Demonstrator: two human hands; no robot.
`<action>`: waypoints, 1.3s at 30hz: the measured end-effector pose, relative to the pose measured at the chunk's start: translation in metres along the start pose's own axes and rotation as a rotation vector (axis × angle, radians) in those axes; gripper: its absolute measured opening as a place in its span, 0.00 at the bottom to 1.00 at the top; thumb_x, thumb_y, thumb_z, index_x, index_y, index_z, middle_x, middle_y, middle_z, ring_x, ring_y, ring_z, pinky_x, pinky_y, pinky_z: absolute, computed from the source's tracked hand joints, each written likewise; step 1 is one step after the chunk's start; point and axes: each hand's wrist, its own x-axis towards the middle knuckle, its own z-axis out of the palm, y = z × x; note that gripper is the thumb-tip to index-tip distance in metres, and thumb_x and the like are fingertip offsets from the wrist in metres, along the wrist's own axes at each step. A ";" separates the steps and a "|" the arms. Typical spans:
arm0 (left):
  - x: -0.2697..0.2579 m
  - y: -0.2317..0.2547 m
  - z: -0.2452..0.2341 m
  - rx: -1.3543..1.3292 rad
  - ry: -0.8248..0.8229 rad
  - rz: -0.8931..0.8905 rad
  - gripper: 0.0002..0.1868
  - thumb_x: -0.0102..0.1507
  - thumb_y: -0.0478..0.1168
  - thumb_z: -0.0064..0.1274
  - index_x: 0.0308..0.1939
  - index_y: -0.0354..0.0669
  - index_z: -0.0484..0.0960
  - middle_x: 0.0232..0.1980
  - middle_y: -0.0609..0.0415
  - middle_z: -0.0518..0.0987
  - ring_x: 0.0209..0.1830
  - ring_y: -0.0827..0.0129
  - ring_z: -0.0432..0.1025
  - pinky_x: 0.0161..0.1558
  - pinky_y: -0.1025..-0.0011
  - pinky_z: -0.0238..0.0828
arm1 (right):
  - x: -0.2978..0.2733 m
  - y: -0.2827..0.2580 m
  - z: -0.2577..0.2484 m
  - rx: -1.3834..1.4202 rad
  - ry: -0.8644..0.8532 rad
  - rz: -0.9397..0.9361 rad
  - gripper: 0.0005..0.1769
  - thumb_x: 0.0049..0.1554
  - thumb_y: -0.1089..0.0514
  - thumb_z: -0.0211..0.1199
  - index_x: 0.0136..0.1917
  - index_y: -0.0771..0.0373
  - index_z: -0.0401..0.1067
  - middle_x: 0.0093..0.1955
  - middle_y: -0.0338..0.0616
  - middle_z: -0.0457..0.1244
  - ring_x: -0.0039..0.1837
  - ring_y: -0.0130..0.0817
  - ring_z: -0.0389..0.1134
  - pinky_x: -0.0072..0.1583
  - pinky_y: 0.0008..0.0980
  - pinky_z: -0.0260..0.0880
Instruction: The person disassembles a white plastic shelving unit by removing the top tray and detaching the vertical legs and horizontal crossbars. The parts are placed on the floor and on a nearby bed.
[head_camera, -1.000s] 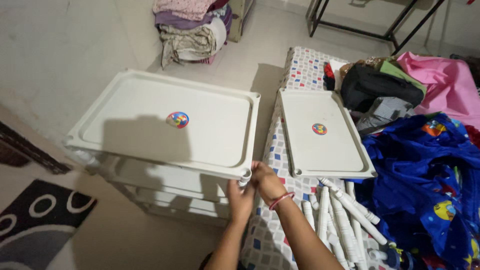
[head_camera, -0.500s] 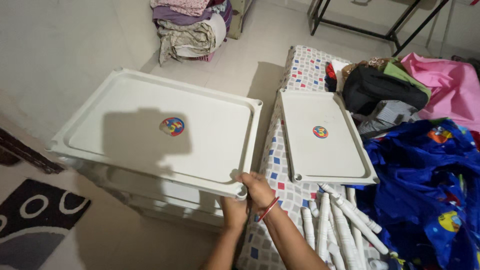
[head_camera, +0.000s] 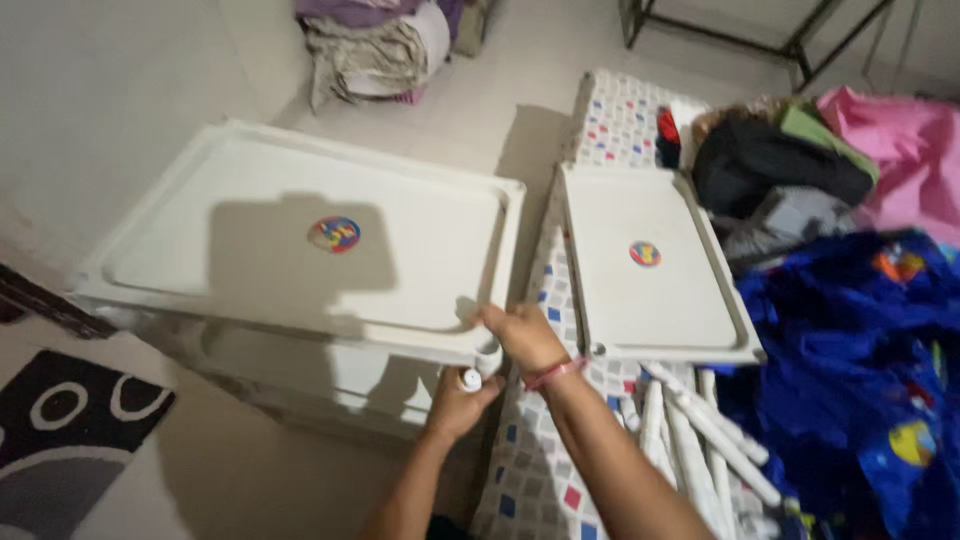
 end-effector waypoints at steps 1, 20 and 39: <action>-0.003 -0.004 -0.003 -0.014 -0.028 0.007 0.25 0.51 0.34 0.66 0.53 0.41 0.78 0.48 0.58 0.83 0.48 0.71 0.76 0.50 0.66 0.72 | -0.004 -0.001 -0.002 0.044 -0.045 0.018 0.21 0.54 0.52 0.64 0.45 0.76 0.80 0.39 0.49 0.72 0.39 0.32 0.73 0.43 0.33 0.73; -0.069 0.088 0.023 0.324 0.367 0.200 0.18 0.57 0.39 0.63 0.48 0.35 0.81 0.44 0.38 0.84 0.45 0.46 0.78 0.47 0.58 0.72 | 0.038 0.000 0.007 0.599 -0.045 -0.075 0.19 0.55 0.56 0.64 0.55 0.72 0.73 0.50 0.50 0.68 0.52 0.40 0.70 0.56 0.38 0.74; -0.036 0.016 -0.157 0.612 0.526 0.191 0.17 0.62 0.30 0.56 0.55 0.33 0.76 0.50 0.43 0.80 0.44 0.65 0.73 0.42 0.65 0.73 | 0.034 0.045 0.068 0.854 0.424 -0.107 0.09 0.53 0.68 0.65 0.48 0.70 0.71 0.38 0.40 0.62 0.38 0.33 0.61 0.42 0.37 0.61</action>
